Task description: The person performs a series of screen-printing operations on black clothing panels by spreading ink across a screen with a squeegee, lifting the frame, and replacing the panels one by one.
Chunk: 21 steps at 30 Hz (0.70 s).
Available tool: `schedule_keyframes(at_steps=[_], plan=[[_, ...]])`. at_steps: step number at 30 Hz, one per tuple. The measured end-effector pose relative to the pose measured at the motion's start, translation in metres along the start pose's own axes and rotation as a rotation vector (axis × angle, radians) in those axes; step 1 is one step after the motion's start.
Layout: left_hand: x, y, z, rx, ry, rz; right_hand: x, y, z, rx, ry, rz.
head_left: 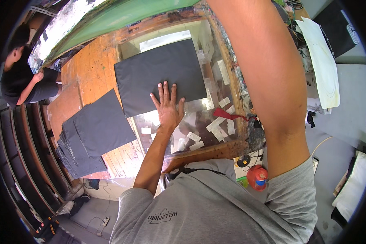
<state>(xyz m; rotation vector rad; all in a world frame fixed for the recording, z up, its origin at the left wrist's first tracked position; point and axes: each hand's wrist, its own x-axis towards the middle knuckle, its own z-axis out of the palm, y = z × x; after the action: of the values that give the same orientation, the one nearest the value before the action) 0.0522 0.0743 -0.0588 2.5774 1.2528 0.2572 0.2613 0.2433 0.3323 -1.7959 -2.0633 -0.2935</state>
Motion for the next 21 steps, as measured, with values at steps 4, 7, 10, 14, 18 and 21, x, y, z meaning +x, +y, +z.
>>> schedule_keyframes(at_steps=[4,7,10,14,18,21], plan=[[-0.001,0.000,0.002,0.007,0.002,-0.001,-0.007,0.002,-0.005,0.191,-0.038,0.024],[0.000,0.002,-0.001,0.018,0.013,0.005,-0.010,-0.004,-0.011,0.184,0.022,0.016],[0.002,0.007,-0.018,-0.075,0.046,-0.024,-0.024,-0.005,-0.013,0.505,-0.120,0.106],[-0.011,0.018,-0.069,-0.453,0.143,-0.115,-0.082,-0.025,0.020,0.476,0.108,-0.002],[-0.065,0.043,-0.118,-1.315,0.444,-0.329,-0.197,-0.071,0.073,0.361,0.239,-0.022],[-0.093,0.047,-0.117,-2.040,0.349,-0.670,-0.254,-0.083,0.129,0.384,0.142,0.067]])
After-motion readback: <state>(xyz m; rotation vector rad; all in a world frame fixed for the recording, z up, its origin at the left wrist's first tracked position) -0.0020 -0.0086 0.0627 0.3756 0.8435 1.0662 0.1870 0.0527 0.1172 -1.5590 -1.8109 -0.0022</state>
